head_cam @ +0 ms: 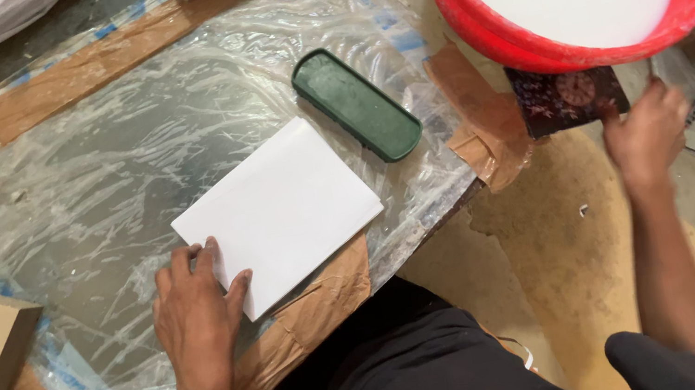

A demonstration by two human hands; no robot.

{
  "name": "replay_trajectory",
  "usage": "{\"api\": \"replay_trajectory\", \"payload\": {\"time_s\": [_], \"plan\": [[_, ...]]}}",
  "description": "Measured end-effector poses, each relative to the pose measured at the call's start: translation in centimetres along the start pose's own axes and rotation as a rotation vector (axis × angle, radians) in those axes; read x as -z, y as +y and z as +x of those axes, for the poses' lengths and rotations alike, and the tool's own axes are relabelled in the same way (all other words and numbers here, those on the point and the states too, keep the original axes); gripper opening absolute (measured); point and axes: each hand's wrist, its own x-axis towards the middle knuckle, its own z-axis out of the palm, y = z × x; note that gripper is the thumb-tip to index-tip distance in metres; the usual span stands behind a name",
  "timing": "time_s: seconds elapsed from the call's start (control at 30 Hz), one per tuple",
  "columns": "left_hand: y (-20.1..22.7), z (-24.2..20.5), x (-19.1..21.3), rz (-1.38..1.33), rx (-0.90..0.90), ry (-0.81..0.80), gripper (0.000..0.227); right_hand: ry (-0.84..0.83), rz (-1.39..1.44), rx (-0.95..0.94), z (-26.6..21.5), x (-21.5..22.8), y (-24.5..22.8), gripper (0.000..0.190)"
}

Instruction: The person aligns a stack of white pages, places a brown cardboard cover on top, and uses a green brush to press the cover onto the pages. This process is repeated for multiple book units on a plastic-covered workbench.

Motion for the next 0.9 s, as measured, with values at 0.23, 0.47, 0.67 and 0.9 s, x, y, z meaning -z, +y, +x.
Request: {"api": "replay_trajectory", "payload": {"time_s": [0.23, 0.47, 0.67, 0.9], "plan": [[-0.3, -0.5, -0.7, 0.041, -0.032, 0.071, 0.063, -0.141, -0.006, 0.965, -7.8, -2.6, -25.0, 0.055], [-0.1, -0.4, -0.1, -0.015, -0.004, 0.049, 0.062, -0.567, -0.241, 0.770, -5.8, -3.6, -31.3, 0.065], [-0.5, -1.3, -0.3, -0.046, -0.065, 0.096, 0.060, -0.353, -0.112, 0.899, -6.4, -6.3, -28.3, 0.058], [-0.8, -1.2, -0.7, -0.091, -0.070, 0.103, 0.062, -0.258, -0.083, 0.874, -3.0, -7.1, -24.6, 0.056]]}}
